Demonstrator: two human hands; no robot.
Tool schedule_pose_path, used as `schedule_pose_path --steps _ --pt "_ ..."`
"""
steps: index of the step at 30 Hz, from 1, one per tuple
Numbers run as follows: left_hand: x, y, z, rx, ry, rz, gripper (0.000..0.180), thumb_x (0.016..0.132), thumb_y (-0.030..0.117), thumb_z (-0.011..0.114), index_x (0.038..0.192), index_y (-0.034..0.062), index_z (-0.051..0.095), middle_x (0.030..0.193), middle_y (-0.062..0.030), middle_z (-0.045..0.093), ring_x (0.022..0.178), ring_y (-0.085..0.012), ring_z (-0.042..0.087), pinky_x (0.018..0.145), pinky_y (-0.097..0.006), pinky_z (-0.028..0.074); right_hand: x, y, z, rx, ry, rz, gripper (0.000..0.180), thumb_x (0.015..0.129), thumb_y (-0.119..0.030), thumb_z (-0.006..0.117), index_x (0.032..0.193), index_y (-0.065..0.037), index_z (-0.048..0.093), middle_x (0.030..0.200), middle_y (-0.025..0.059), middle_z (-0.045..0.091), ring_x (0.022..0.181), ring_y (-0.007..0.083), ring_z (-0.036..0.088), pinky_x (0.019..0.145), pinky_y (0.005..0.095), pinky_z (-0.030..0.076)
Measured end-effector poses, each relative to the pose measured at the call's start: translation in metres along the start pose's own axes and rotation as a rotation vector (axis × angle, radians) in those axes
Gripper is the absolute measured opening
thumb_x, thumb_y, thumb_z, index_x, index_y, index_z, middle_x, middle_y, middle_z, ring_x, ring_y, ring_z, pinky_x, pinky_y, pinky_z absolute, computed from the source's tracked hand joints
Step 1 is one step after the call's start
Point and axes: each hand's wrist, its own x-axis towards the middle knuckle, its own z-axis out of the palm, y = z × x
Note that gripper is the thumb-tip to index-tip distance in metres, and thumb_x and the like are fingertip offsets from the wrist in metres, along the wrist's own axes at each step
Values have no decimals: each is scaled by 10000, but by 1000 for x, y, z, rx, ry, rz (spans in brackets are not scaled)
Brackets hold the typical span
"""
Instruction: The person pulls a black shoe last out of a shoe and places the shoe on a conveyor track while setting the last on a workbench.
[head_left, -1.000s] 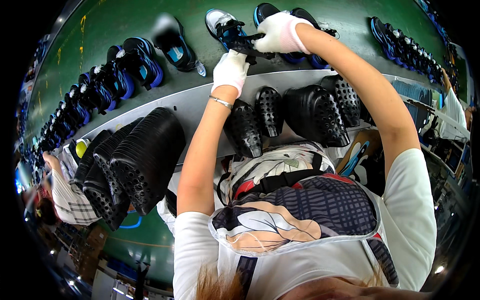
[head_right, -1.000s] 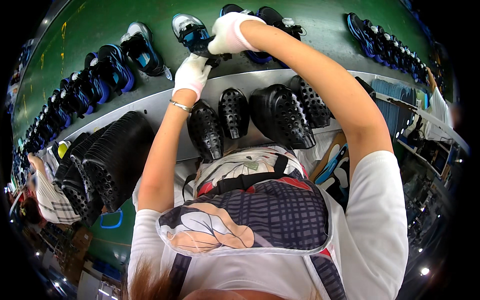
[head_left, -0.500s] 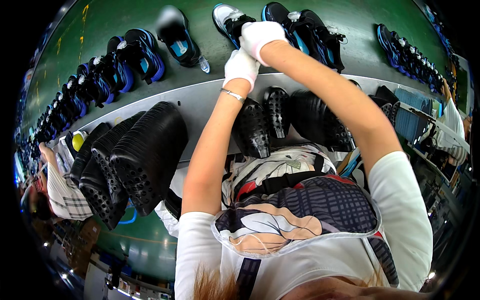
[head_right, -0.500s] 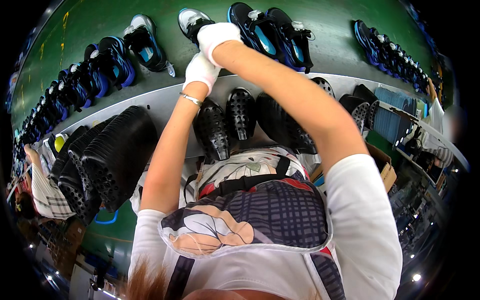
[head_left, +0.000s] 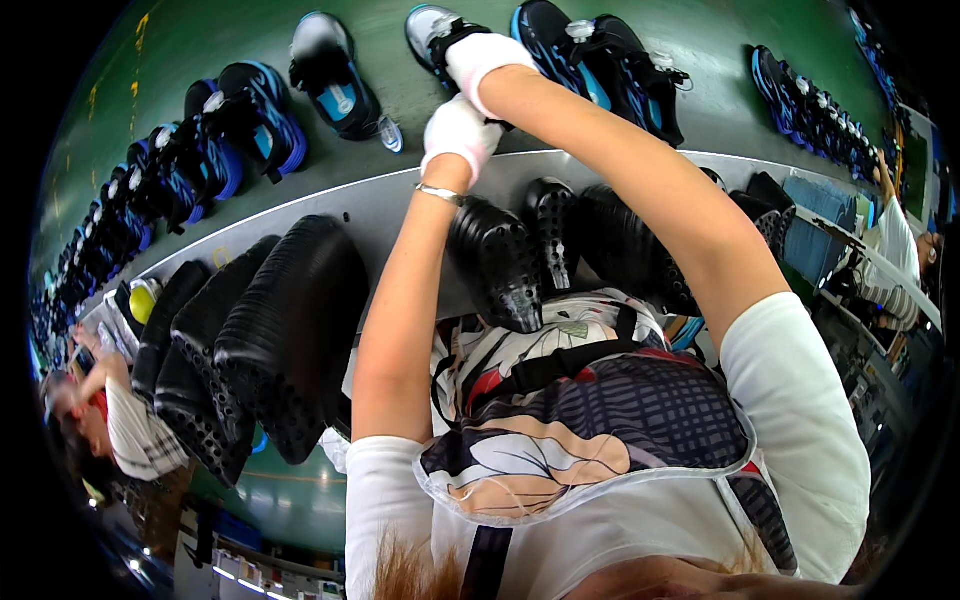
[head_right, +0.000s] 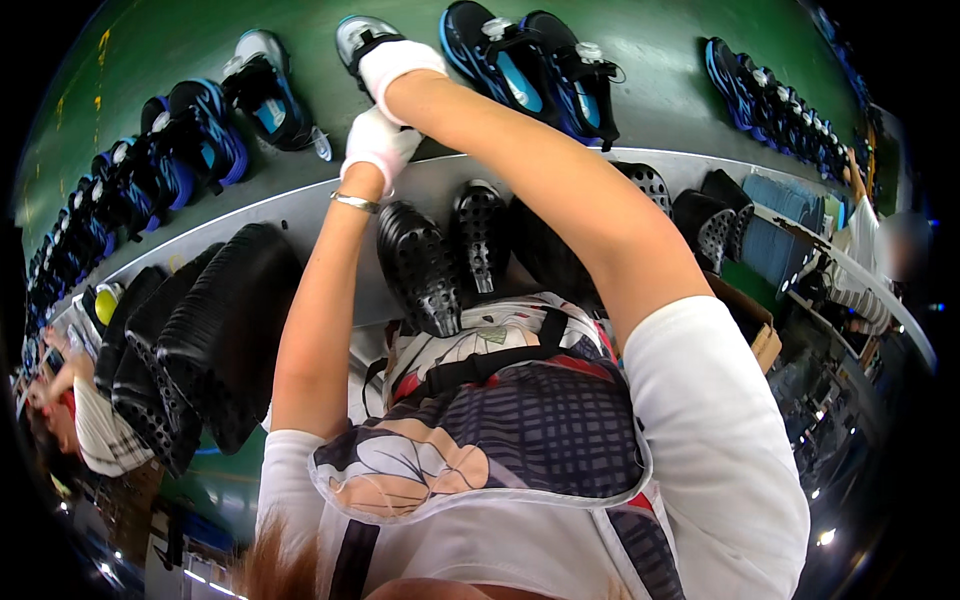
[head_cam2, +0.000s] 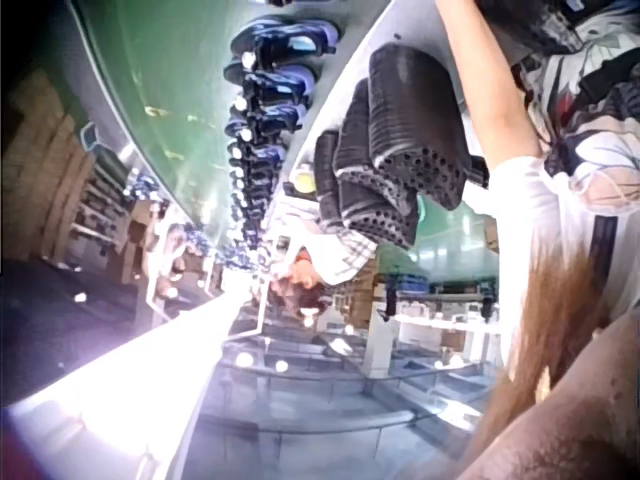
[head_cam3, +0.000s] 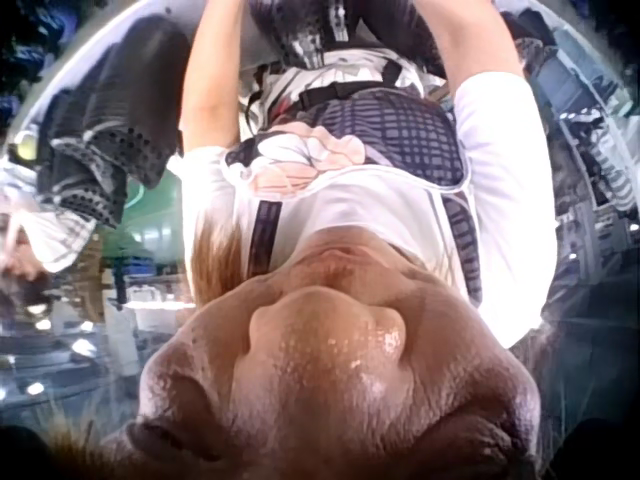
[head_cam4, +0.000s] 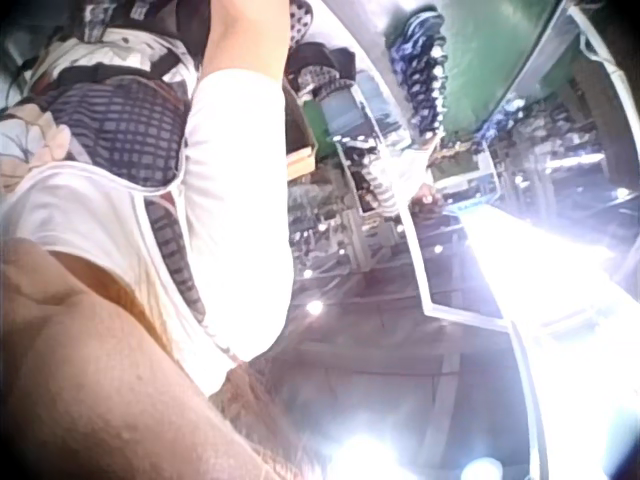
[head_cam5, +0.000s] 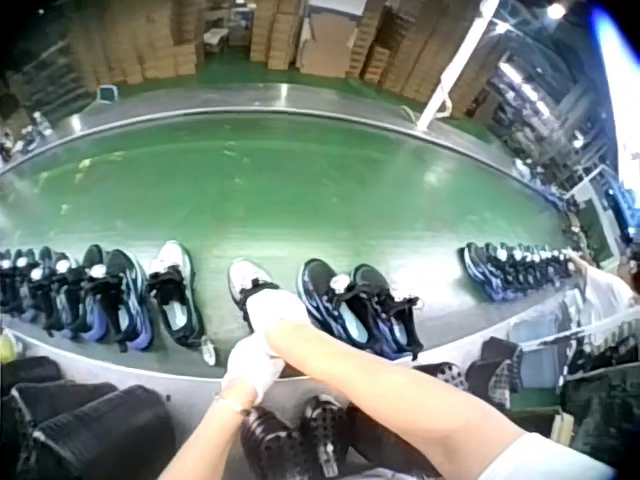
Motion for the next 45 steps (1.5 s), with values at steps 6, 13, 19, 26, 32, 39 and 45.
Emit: schedule_pose_path --steps 6,13,19,26,32,39,45 --pt "25 -38 6 96 -74 211 314 801 337 630 1015 114 687 1062 -169 658 1020 -329 614 856 -396 508 -7 -2 -6 -98 3 -146 499 618 -101 761 1089 -100 596 1206 115 602 1119 245 587 920 352 496" --pt "1 18 -7 366 -65 105 329 777 289 623 1037 94 674 1054 -180 649 999 -355 608 856 -417 504 -19 25 -12 65 -96 -33 343 807 -178 602 1134 -89 652 1115 131 660 1003 306 642 878 398 509" --pt "9 -20 -14 239 -44 218 364 826 273 634 1098 31 642 1106 -213 626 1037 -372 587 888 -376 466 -177 98 -87 117 45 -212 387 888 -349 454 1116 -72 600 981 182 648 932 345 622 827 440 482" --pt "-20 -1 -37 493 23 322 453 832 258 618 1248 89 561 1197 -176 582 1075 -338 572 889 -379 455 -351 309 -60 220 640 436 309 916 -268 534 1108 -49 638 952 123 680 857 200 662 806 289 503" --pt "-78 49 -60 426 194 304 474 852 294 604 1287 115 544 1266 -151 542 1146 -323 532 961 -376 427 -401 347 3 172 504 463 363 826 -278 624 1129 -76 612 1066 121 611 986 270 612 890 343 471" --pt "-113 77 -44 324 201 386 416 859 276 623 1230 93 581 1190 -151 580 1067 -307 574 912 -360 452 -383 368 33 10 553 395 535 737 -233 712 1221 -111 519 1199 110 522 1003 293 585 862 364 488" --pt "-133 92 -29 247 123 351 395 870 241 613 1224 68 582 1161 -135 593 973 -268 603 873 -342 467 -379 368 12 -10 404 401 543 716 -215 737 1195 -84 516 1176 107 513 969 280 592 859 363 492"
